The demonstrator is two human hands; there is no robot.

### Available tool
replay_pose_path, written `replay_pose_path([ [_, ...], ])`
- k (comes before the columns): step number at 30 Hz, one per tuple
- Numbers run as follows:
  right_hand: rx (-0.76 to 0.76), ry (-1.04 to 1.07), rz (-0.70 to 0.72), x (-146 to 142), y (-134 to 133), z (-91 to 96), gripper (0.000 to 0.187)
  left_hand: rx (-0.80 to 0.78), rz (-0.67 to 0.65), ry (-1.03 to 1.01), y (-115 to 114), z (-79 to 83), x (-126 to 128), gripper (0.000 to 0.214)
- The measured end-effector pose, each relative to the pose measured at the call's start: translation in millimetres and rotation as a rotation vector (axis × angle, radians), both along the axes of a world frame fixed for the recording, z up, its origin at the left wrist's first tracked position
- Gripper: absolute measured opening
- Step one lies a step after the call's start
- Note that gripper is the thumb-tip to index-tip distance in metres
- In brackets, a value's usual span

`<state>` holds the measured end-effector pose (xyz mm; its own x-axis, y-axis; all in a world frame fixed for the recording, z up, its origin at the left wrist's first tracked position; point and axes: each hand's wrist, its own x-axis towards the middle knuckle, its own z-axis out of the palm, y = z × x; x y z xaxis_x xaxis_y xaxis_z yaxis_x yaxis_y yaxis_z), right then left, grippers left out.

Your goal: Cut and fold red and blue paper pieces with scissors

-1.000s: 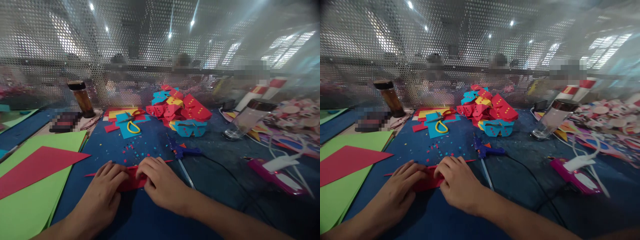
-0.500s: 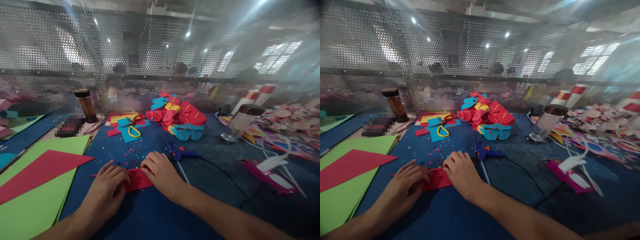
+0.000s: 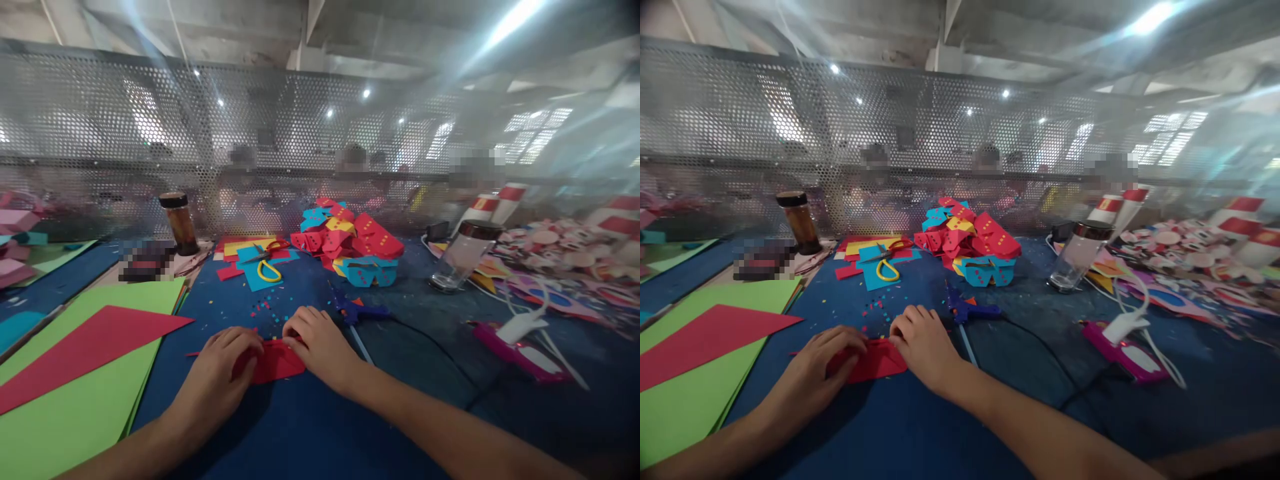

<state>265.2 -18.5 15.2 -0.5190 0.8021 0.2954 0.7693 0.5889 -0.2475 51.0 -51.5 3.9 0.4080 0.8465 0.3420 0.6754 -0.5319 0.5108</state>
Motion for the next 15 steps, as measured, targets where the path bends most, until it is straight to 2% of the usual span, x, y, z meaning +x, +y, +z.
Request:
replay_pose_path([
  [8,-0.014,0.01,0.004,-0.8,0.5,0.1,0.006,-0.028,0.05,0.091,4.9,-2.9,-2.0,0.026],
  [15,-0.021,0.017,0.07,-3.8,-2.3,2.5,0.01,-0.061,0.055,0.091,5.8,-0.1,-1.7,0.027],
])
